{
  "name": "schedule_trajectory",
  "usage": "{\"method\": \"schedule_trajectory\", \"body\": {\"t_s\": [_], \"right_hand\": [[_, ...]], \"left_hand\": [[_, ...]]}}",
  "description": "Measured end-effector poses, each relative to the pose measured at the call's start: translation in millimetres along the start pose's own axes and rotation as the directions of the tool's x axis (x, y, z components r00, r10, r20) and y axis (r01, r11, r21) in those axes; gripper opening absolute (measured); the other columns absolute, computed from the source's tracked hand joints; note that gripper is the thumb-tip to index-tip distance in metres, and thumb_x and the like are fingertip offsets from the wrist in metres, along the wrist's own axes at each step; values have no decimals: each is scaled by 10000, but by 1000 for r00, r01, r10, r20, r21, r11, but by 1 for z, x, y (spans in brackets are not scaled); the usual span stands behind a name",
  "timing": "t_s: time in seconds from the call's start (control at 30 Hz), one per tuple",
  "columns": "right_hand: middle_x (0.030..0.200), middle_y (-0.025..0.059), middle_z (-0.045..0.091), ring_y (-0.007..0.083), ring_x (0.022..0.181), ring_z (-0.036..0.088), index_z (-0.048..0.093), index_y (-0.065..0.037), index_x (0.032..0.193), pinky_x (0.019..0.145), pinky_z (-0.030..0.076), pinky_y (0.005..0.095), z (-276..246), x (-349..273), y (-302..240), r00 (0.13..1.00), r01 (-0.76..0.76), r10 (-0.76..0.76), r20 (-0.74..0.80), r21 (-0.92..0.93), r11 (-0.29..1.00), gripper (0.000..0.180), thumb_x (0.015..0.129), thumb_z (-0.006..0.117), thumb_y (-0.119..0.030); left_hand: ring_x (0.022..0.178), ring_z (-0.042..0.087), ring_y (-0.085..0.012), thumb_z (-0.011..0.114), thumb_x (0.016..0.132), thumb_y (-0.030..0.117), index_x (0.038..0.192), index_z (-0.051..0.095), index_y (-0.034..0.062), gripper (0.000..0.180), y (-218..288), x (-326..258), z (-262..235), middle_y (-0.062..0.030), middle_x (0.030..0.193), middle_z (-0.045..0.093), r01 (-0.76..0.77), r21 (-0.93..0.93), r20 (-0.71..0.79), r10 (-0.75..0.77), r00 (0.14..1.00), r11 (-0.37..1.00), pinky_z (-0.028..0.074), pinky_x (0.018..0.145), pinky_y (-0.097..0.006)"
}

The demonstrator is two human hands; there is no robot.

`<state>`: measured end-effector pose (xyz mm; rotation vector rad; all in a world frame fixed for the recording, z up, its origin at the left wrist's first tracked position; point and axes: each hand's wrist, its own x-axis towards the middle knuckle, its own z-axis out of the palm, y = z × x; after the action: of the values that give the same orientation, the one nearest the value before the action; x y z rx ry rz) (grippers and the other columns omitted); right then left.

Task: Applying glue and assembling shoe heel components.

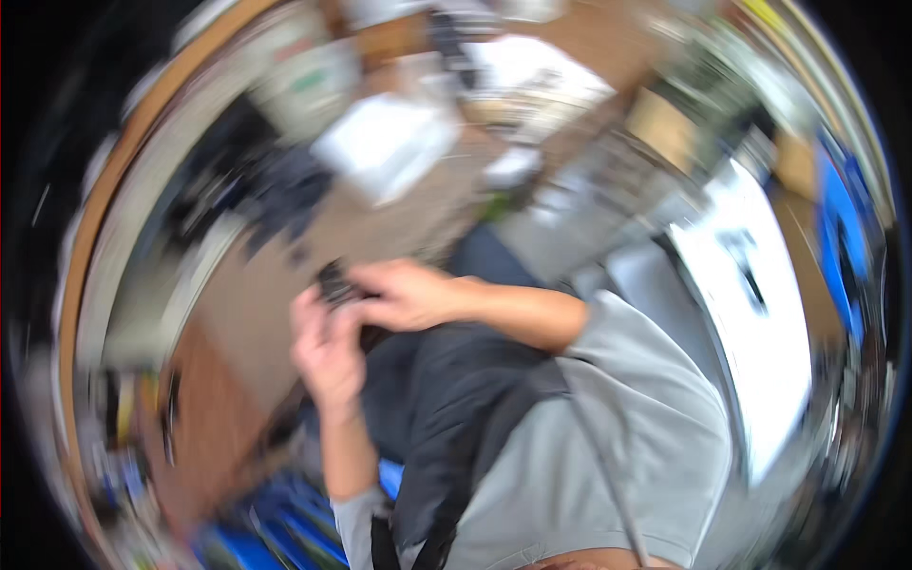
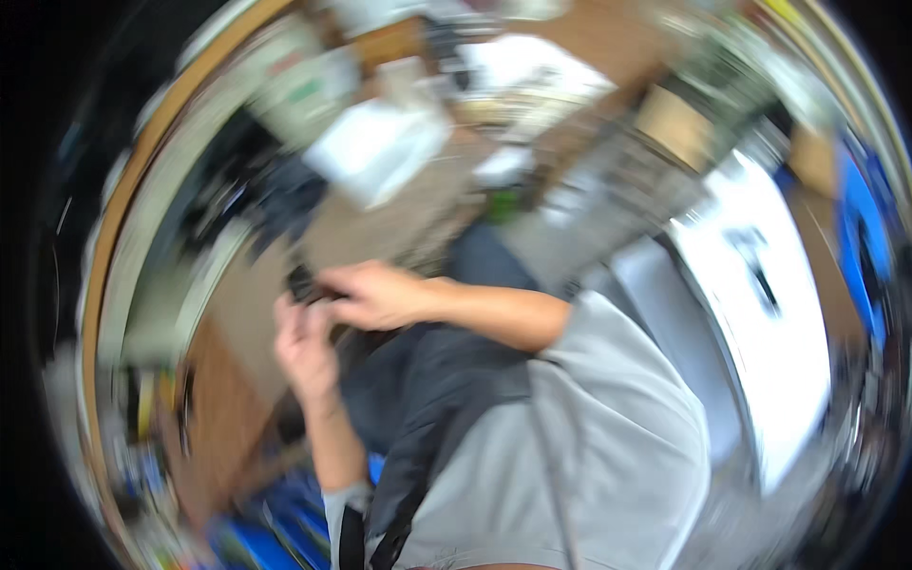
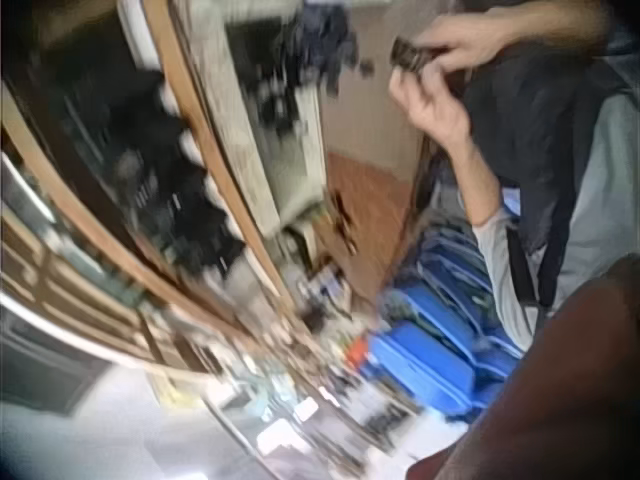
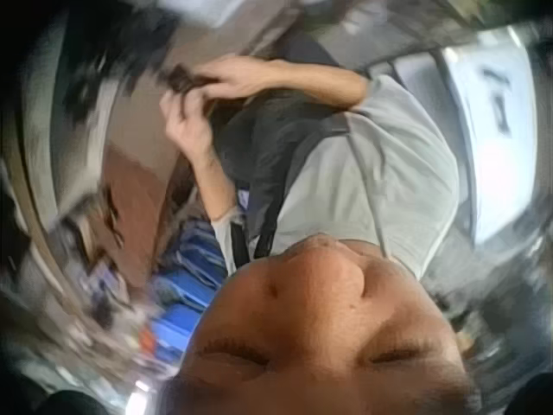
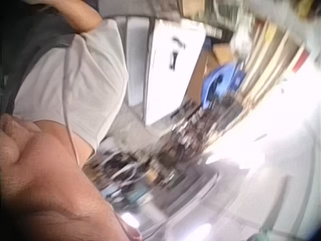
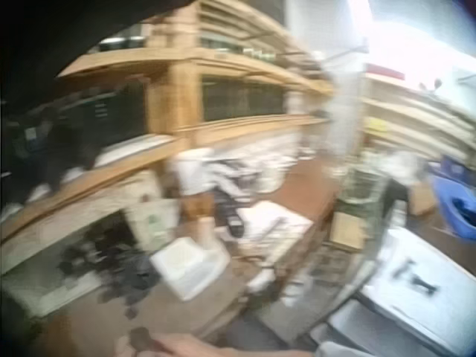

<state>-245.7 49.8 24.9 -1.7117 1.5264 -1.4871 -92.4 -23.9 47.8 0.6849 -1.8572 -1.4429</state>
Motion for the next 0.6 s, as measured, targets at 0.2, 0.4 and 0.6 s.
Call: {"method": "schedule_trajectory", "body": {"t_s": [0.2, 0.4, 0.6], "right_hand": [[755, 245, 589, 431, 726, 603, 494, -12, 922, 645, 472, 485, -113, -122, -57, 668, -553, 365, -648, -104, 827, 331, 921, 572, -334], [953, 203, 676, 383, 911, 640, 630, -83, 1075, 792, 487, 485, -210, -299, -122, 93, -994, 269, -959, -105, -32, 315, 908, 555, -340], [1038, 217, 667, 376, 1015, 637, 645, -41, 1020, 830, 506, 486, -290, -424, -92, -116, -842, 321, -940, -79, -534, 241, 853, 513, -153]], "left_hand": [[990, 560, -189, 611, 903, 101, 1243, 550, -25, 368, -16, 42, 37, -87, 1108, 585, 152, -133, 519, -62, 853, 979, 451, 920, -330], [900, 571, -263, 643, 857, 284, 1051, 603, 15, 334, 109, -11, 83, -143, 1137, 545, -77, -871, 402, 795, 455, 485, 472, 704, -356], [890, 461, -138, 704, 766, 49, 950, 674, 189, 233, 186, -33, 56, 177, 1085, 575, 124, -964, 264, 878, 398, 234, 348, 637, -303]]}}
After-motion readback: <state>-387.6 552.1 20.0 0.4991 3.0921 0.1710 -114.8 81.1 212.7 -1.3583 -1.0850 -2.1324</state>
